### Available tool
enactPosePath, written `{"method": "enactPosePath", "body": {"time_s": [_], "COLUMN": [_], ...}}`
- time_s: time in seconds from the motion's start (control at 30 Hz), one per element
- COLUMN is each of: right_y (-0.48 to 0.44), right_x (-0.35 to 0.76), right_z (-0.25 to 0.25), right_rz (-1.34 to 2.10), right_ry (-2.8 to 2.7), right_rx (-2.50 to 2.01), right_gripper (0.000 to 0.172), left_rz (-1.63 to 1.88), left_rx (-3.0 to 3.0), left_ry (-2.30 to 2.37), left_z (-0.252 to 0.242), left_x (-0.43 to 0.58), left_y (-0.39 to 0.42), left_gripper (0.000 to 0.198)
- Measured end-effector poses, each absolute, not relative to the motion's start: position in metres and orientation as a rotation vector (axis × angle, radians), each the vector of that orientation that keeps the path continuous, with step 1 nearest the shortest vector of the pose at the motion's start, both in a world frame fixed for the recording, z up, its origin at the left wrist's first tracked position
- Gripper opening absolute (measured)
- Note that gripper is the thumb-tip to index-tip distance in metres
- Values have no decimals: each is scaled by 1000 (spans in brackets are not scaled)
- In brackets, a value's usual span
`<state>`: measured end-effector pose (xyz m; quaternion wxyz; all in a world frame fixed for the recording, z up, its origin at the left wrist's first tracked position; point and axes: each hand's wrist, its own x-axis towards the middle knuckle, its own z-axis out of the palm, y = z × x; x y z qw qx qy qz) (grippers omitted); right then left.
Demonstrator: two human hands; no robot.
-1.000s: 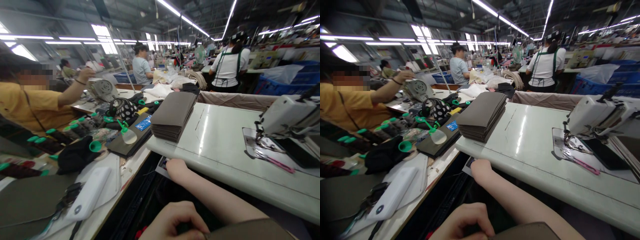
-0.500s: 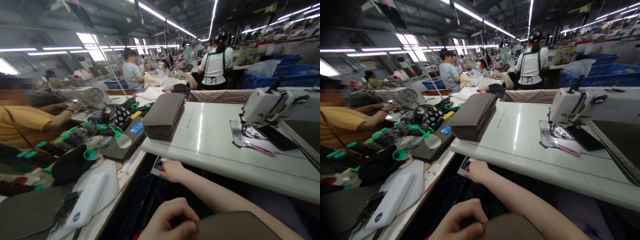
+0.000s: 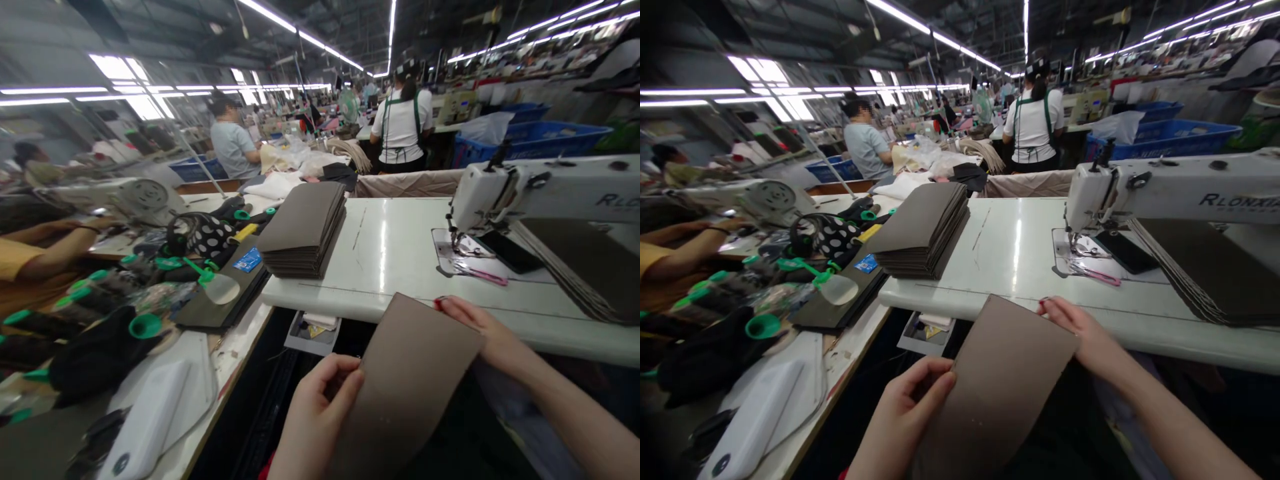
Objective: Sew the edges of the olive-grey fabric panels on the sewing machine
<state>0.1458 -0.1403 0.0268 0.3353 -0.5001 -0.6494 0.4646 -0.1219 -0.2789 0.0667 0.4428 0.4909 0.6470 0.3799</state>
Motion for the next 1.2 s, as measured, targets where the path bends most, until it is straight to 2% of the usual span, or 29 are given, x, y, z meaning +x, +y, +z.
{"method": "enactPosePath", "body": {"time_s": [0.07,0.17,0.27,0.33,0.4,0.5,0.57,1.0,1.2], "right_y": [-151,-187,-222,-233,-235,-230,-227,-223,-218], "right_x": [191,211,179,151,133,128,131,144,155], "right_z": [30,41,51,51,45,34,29,27,30], "right_rz": [1118,1013,1406,1676,1733,1732,1755,1669,1402], "right_ry": [-1529,-1457,-1482,-1389,-1270,-1140,-1106,-1124,-1374], "right_rx": [-1474,-1494,-1243,-1071,-1007,-1017,-1027,-1071,-1144], "right_gripper": [53,44,31,30,34,53,59,55,55], "left_rz": [979,999,1003,1023,1052,1083,1084,1024,994], "left_rx": [1285,1403,1513,1551,1560,1538,1503,1355,1364], "left_ry": [1657,1663,1602,1583,1588,1578,1540,1401,1412], "left_z": [63,62,62,61,58,53,53,66,70], "left_x": [-115,-99,-81,-68,-55,-39,-29,-4,-2], "left_y": [-272,-261,-251,-247,-245,-247,-248,-247,-247], "left_gripper": [21,18,17,17,17,16,15,23,25]}}
